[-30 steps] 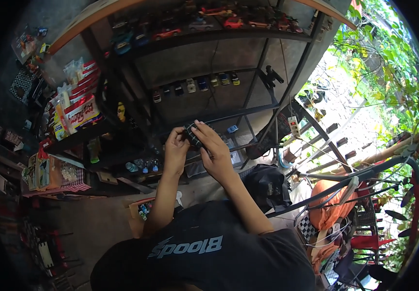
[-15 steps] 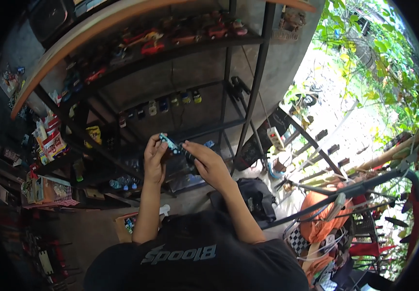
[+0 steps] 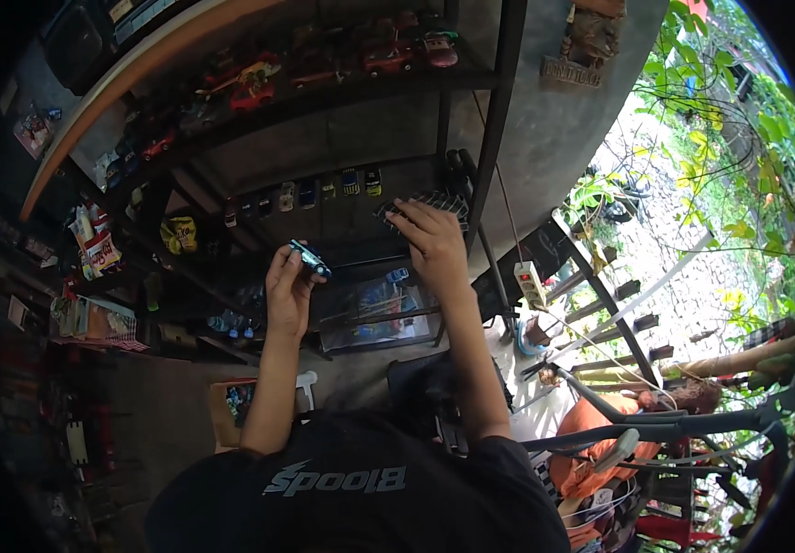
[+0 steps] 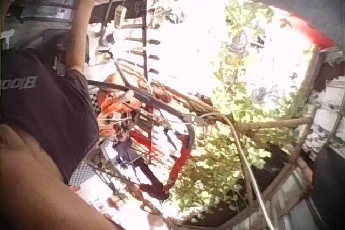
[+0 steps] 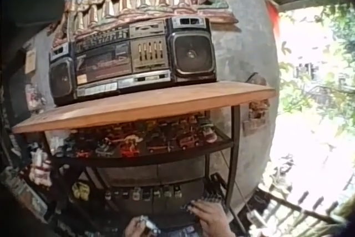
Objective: The recorder is assembling and swapping parts of small toy cars and placing them on a display shelf.
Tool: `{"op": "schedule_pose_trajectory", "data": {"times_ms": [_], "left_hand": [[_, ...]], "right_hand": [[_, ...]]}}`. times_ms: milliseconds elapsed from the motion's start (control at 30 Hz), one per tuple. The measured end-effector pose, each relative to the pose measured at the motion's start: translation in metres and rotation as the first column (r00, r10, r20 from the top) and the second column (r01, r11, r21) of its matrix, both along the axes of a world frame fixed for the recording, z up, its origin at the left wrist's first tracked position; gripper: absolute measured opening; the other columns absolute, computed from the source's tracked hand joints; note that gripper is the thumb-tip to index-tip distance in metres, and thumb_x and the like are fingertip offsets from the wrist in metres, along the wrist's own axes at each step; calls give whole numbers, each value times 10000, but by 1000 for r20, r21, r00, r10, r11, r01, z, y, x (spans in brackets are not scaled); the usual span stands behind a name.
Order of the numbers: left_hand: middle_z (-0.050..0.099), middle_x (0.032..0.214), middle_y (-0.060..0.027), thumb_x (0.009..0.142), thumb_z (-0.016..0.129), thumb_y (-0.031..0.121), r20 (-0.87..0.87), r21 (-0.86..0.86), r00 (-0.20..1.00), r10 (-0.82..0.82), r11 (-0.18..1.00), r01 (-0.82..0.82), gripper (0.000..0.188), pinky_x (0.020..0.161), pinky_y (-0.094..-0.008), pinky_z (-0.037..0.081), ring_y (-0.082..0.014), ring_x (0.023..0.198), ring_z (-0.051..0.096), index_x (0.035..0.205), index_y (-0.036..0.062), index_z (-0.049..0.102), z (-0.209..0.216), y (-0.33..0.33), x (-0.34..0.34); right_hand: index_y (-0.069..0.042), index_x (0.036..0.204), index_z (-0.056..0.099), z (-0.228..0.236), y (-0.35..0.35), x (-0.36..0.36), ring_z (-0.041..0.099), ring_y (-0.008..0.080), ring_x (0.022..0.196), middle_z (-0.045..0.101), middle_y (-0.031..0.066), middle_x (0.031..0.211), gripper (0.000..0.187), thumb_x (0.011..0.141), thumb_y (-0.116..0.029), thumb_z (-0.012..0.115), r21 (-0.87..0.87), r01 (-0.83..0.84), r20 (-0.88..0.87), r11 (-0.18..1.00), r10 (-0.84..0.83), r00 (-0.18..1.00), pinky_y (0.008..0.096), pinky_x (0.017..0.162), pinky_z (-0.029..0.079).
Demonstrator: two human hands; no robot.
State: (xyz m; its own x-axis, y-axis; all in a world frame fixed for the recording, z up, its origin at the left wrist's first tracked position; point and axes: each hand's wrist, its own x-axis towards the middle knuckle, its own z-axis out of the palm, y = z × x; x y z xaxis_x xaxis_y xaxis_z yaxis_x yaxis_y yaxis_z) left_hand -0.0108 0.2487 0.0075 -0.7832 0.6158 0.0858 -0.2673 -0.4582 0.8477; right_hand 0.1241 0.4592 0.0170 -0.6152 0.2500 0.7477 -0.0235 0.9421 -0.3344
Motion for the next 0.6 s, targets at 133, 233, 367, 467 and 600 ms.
{"op": "schedule_pose_trajectory", "data": {"times_ms": [133,233,367,467,600], "left_hand": [[633,911,-30,1005,574,211,53,-4,998,26,1000,-26,244,695,-266,559,-109,810,645,1167,29,565,-10,10,9],[635,908,-25,1006,575,221,78,-34,997,12,999,-10,225,687,-267,560,-109,815,645,1142,42,576,-13,6,18],[637,913,-18,1001,583,216,69,-36,998,-4,999,7,195,701,-265,562,-110,830,647,1114,56,590,-14,-1,20],[634,960,-31,1005,564,156,66,-70,998,-17,997,22,201,753,-267,556,-107,880,645,1156,23,554,-14,-7,24],[633,1037,-37,1018,532,186,75,-72,997,-27,997,32,299,829,-299,559,-124,956,638,1265,22,562,-26,-16,25]], "right_hand": [[-83,1205,666,-83,10,-13,587,274,1203,646,85,1276,495,733,46,589,-121,-32,141,992,49,989,419,1029,412],[-44,1209,655,-93,-3,-14,557,286,1244,631,112,1295,494,726,32,586,-94,-12,172,995,28,985,426,1073,391],[16,1286,578,-78,4,-16,477,345,1319,579,189,1339,546,741,5,610,-198,-91,180,976,127,975,427,1087,385],[28,1375,481,-61,-3,-8,445,381,1341,518,230,1393,617,777,-13,625,-331,-93,119,939,140,983,434,1101,373],[-1,1460,374,-33,-27,4,441,399,1347,456,239,1445,698,816,-41,639,-417,-106,88,903,156,984,427,1119,359]]}}
